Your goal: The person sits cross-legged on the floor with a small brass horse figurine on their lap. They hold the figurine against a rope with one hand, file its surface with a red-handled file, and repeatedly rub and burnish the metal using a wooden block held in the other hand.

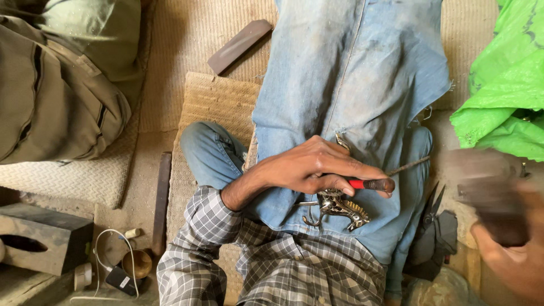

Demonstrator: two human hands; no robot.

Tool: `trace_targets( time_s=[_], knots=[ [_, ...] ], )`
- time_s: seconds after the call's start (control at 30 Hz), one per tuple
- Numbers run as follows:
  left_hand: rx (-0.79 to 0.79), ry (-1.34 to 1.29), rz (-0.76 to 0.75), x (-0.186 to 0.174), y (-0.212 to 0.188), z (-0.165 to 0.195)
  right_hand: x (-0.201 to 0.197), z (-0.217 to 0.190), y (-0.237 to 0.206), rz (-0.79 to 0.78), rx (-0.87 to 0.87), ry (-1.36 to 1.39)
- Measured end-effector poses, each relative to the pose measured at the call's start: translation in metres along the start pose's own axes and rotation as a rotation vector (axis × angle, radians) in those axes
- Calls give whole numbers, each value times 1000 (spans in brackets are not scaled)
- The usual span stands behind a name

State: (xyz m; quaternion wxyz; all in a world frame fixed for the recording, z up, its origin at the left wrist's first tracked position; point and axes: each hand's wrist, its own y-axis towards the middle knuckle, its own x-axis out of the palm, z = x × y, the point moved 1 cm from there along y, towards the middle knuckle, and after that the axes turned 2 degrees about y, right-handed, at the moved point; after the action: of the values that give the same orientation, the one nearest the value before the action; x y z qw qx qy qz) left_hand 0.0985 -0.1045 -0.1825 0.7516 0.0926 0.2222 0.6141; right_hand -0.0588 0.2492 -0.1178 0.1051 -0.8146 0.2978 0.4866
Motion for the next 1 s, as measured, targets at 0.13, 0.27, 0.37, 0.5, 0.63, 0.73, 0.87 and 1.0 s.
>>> trace_targets(
  time_s=[0.13,0.27,0.37,0.5,0.63,0.73,0.87,1.0],
  knots=[
    [-54,-12,51,6,3,1,1,31,-16,-85,19,-167],
    [-79,28,161,9,2,8,13,64,-35,14,138,65],
    [-75,61,153,6,0,12,19,74,-42,-40,375,251],
    [-134,103,106,4,2,17,11,57,-29,-81,26,-105],
    [-86,100,100,0,5,23,16,26,-16,-48,166,197],
    [-40,44,114,-1,12,26,28,7,-15,3,151,98],
    [-218,-27,200,-2,18,31,53,-4,-28,119,129,120],
    [-416,-83,186,-5,19,31,112,-6,-49,355,311,700]
  ],
)
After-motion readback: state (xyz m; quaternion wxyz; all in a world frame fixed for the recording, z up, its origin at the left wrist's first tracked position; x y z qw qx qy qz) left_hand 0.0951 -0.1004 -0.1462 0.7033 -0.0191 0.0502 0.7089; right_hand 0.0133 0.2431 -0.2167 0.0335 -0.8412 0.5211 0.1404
